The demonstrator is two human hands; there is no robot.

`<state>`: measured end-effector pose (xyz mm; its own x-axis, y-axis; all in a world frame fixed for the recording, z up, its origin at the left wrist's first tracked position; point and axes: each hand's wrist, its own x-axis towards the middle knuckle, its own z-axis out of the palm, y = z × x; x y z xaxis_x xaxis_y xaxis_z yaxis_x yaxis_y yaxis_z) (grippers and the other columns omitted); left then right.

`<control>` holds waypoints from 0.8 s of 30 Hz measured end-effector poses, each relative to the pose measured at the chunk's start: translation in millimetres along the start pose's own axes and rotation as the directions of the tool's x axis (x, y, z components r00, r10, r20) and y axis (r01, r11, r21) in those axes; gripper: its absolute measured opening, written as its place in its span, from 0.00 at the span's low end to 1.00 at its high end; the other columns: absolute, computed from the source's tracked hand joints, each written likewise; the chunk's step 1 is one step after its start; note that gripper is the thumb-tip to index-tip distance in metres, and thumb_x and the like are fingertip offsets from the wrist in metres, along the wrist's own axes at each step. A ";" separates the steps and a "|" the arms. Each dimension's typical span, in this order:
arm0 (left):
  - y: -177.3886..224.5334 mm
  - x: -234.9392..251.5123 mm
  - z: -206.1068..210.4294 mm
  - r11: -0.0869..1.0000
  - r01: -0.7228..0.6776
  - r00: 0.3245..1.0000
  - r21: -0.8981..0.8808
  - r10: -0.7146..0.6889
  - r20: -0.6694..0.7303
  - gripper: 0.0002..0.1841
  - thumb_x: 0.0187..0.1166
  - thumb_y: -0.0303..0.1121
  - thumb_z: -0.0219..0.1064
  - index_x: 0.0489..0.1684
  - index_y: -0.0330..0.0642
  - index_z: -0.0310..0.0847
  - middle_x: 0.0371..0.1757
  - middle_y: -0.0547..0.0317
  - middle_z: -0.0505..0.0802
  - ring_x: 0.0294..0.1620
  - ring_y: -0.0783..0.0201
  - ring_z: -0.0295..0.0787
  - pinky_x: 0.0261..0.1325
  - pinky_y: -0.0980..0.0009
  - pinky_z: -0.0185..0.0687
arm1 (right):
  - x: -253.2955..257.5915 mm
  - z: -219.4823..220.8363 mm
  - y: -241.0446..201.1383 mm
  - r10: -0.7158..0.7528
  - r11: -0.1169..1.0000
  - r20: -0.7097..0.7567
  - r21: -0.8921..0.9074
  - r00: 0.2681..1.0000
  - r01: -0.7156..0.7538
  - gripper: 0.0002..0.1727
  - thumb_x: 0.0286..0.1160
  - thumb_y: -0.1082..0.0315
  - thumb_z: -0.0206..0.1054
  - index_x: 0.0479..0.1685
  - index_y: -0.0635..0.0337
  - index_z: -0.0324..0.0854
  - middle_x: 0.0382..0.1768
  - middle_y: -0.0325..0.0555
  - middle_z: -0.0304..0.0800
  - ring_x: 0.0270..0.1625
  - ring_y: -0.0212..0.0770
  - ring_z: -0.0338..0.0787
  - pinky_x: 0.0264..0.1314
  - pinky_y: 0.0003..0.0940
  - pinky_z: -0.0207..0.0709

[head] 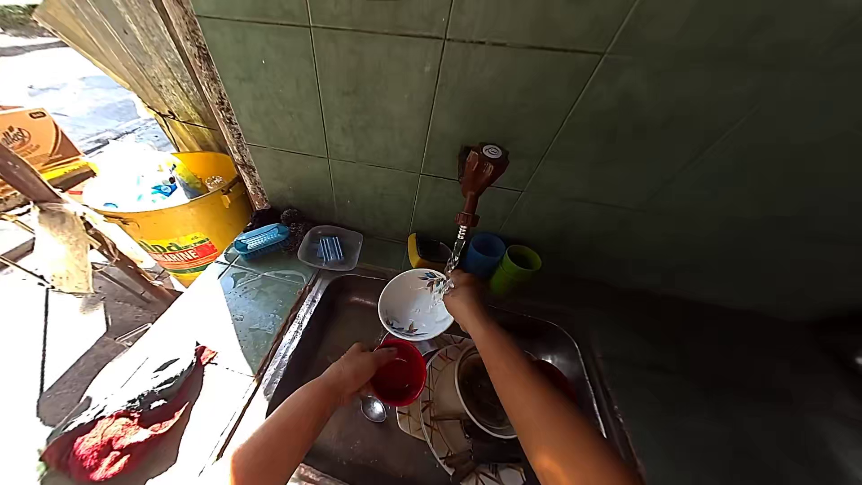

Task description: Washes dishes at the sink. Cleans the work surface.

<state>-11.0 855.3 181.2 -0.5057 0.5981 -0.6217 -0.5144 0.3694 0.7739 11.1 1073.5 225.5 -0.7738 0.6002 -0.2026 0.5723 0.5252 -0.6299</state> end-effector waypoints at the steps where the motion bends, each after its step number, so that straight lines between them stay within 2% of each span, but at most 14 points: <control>1: -0.5 -3.6 -2.1 0.998 -0.017 1.000 -0.066 0.017 0.003 0.15 0.91 0.38 0.59 0.61 0.35 0.79 0.46 0.51 0.93 0.46 0.61 0.93 0.50 0.63 0.90 | 3.2 6.9 13.3 0.047 0.989 0.009 0.141 0.999 -0.048 0.15 0.80 0.76 0.64 0.61 0.74 0.81 0.58 0.70 0.86 0.65 0.63 0.84 0.69 0.62 0.74; 5: 7.3 -14.9 -9.5 0.953 -0.098 0.995 -0.286 0.089 -0.045 0.14 0.92 0.35 0.55 0.57 0.33 0.79 0.45 0.48 0.94 0.48 0.57 0.94 0.54 0.60 0.91 | -11.6 13.5 40.2 0.253 0.767 0.234 0.543 0.939 -0.342 0.16 0.80 0.83 0.59 0.65 0.74 0.75 0.54 0.65 0.83 0.51 0.50 0.86 0.55 0.44 0.82; 7: 14.3 -14.3 -10.3 0.934 -0.097 0.994 -0.344 0.076 -0.074 0.17 0.94 0.38 0.51 0.61 0.34 0.77 0.48 0.46 0.92 0.49 0.55 0.93 0.52 0.59 0.91 | -18.4 12.6 44.8 0.290 0.668 0.285 0.623 0.914 -0.406 0.17 0.80 0.84 0.57 0.67 0.74 0.71 0.54 0.64 0.82 0.49 0.49 0.87 0.52 0.42 0.84; 8: 16.9 -11.5 -10.0 0.925 -0.087 0.994 -0.369 0.057 -0.093 0.18 0.94 0.40 0.50 0.63 0.34 0.76 0.50 0.45 0.91 0.49 0.54 0.93 0.50 0.59 0.91 | -20.0 13.4 45.7 0.285 0.676 0.261 0.627 0.922 -0.387 0.18 0.80 0.85 0.57 0.67 0.74 0.71 0.54 0.64 0.82 0.51 0.49 0.86 0.54 0.42 0.83; 10: 18.2 -1.7 -8.2 0.909 -0.080 0.987 -0.410 0.016 -0.157 0.19 0.94 0.42 0.49 0.65 0.35 0.74 0.50 0.43 0.90 0.47 0.53 0.92 0.47 0.59 0.90 | -19.7 15.5 44.9 0.230 0.801 0.140 0.535 0.963 -0.269 0.20 0.79 0.85 0.58 0.70 0.74 0.71 0.61 0.68 0.81 0.61 0.54 0.84 0.65 0.48 0.78; 12: 12.4 11.2 -6.1 0.889 -0.076 0.970 -0.452 -0.040 -0.240 0.18 0.93 0.40 0.51 0.66 0.35 0.74 0.51 0.42 0.90 0.47 0.52 0.92 0.45 0.59 0.89 | -24.6 9.5 35.1 0.090 0.939 0.028 0.330 0.996 -0.094 0.20 0.82 0.82 0.56 0.73 0.72 0.69 0.66 0.70 0.80 0.69 0.60 0.82 0.73 0.56 0.74; 14: 1.7 23.6 -1.8 0.893 -0.093 0.951 -0.440 -0.052 -0.306 0.13 0.90 0.32 0.52 0.63 0.35 0.74 0.48 0.42 0.90 0.43 0.53 0.91 0.39 0.60 0.88 | -36.8 3.8 28.2 -0.208 0.968 -0.126 0.119 0.970 0.223 0.17 0.80 0.83 0.57 0.66 0.73 0.76 0.59 0.68 0.87 0.63 0.62 0.88 0.68 0.58 0.79; 15: -3.6 28.5 1.0 0.919 -0.108 0.949 -0.378 -0.018 -0.315 0.12 0.88 0.27 0.52 0.63 0.34 0.74 0.46 0.43 0.90 0.41 0.54 0.92 0.38 0.61 0.89 | -40.4 6.3 31.8 -0.426 0.895 -0.235 0.036 0.874 0.445 0.15 0.73 0.86 0.60 0.58 0.75 0.82 0.53 0.66 0.90 0.57 0.60 0.92 0.62 0.55 0.83; 16: -7.7 32.9 4.7 0.949 -0.135 0.952 -0.284 0.044 -0.303 0.12 0.86 0.22 0.53 0.62 0.32 0.75 0.46 0.43 0.90 0.41 0.56 0.92 0.40 0.61 0.89 | -38.5 10.1 38.5 -0.633 0.755 -0.323 -0.059 0.703 0.653 0.14 0.66 0.89 0.63 0.50 0.75 0.85 0.51 0.63 0.92 0.55 0.57 0.94 0.61 0.51 0.87; 17: -10.7 37.6 9.0 0.971 -0.175 0.957 -0.163 0.128 -0.262 0.13 0.83 0.18 0.55 0.61 0.30 0.77 0.47 0.44 0.91 0.44 0.58 0.91 0.45 0.62 0.89 | -34.7 11.9 43.8 -0.771 0.603 -0.361 -0.153 0.524 0.783 0.13 0.62 0.89 0.65 0.45 0.73 0.87 0.50 0.61 0.94 0.56 0.55 0.95 0.64 0.47 0.87; 18: -10.9 42.3 14.3 0.974 -0.227 0.957 -0.024 0.218 -0.192 0.14 0.81 0.17 0.57 0.61 0.29 0.79 0.50 0.46 0.91 0.48 0.61 0.90 0.52 0.64 0.88 | -31.9 11.6 47.1 -0.846 0.480 -0.378 -0.235 0.376 0.845 0.12 0.62 0.86 0.64 0.42 0.71 0.88 0.51 0.58 0.94 0.59 0.53 0.94 0.68 0.45 0.85; 19: -7.2 46.4 21.3 0.954 -0.280 0.949 0.108 0.292 -0.120 0.13 0.81 0.17 0.59 0.60 0.29 0.81 0.52 0.48 0.91 0.51 0.64 0.89 0.57 0.66 0.86 | -32.4 8.6 48.6 -0.875 0.411 -0.388 -0.280 0.290 0.868 0.11 0.65 0.85 0.64 0.41 0.69 0.88 0.51 0.57 0.94 0.61 0.52 0.93 0.72 0.46 0.82; 21: 6.3 53.9 38.2 0.875 -0.365 0.921 0.318 0.389 -0.014 0.13 0.77 0.18 0.63 0.59 0.29 0.82 0.54 0.47 0.92 0.55 0.65 0.90 0.64 0.66 0.84 | -36.1 -3.6 52.6 -0.876 0.379 -0.427 -0.321 0.224 0.868 0.10 0.67 0.85 0.61 0.39 0.66 0.86 0.52 0.55 0.95 0.63 0.51 0.93 0.77 0.47 0.79; 24: 31.4 66.2 60.2 0.702 -0.442 0.873 0.558 0.480 0.088 0.17 0.75 0.23 0.68 0.63 0.29 0.82 0.62 0.40 0.89 0.67 0.53 0.86 0.74 0.57 0.78 | -40.3 -38.9 74.7 -0.805 0.488 -0.529 -0.331 0.268 0.808 0.10 0.78 0.82 0.56 0.41 0.69 0.85 0.53 0.57 0.94 0.65 0.52 0.92 0.77 0.48 0.79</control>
<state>-19.0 949.2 171.6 -0.6278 0.7617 -0.1604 0.2486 0.3915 0.8860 95.6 1112.0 215.8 -0.5245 0.0579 0.8494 -0.2560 0.9408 -0.2222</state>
